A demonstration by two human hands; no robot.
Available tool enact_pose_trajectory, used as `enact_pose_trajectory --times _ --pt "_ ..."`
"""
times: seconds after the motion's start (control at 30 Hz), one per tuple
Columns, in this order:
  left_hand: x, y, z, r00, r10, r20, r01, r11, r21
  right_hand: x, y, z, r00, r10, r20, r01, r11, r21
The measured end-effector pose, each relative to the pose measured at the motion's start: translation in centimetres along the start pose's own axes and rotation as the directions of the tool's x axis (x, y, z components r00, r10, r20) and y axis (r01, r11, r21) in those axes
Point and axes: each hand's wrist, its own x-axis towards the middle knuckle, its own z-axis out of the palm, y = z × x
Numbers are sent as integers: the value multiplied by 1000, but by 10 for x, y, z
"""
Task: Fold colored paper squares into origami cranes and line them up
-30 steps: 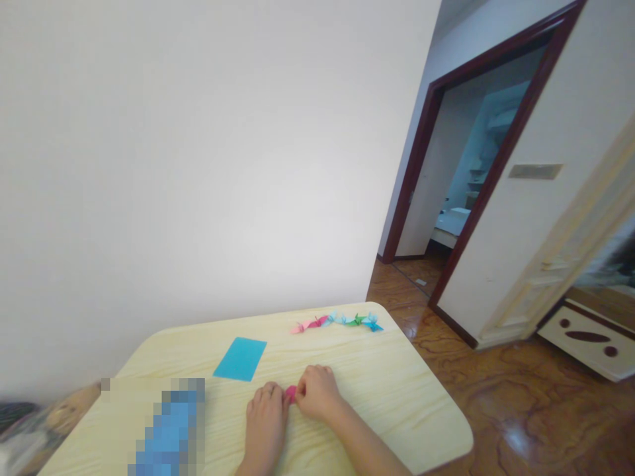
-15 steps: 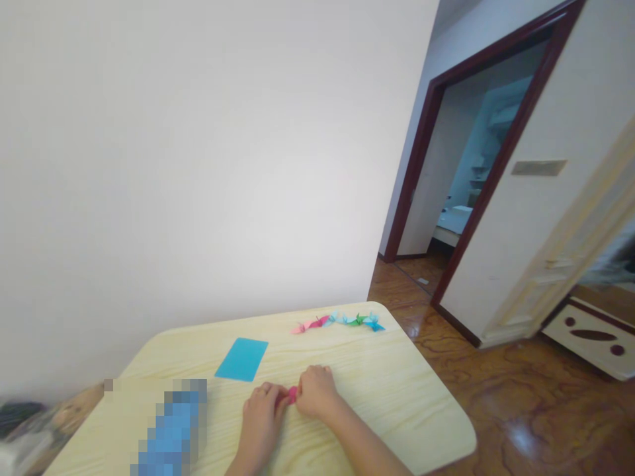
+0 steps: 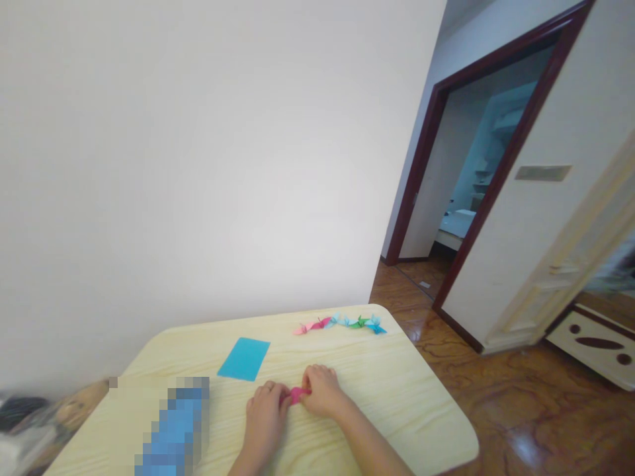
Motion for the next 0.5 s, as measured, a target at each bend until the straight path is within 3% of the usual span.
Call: enact_pose_trajectory --times 0.17,0.33,0.5 --pt "1 0 -1 1000 11 15 -11 1000 1 2 2 5 999 49 -13 -48 998 37" --pt "2 -3 -2 999 26 22 -26 1000 12 10 4 -5 995 78 64 -81 996 41" --pt "0 3 -6 998 52 -18 -51 998 44 4 2 -15 999 18 46 -20 999 41"
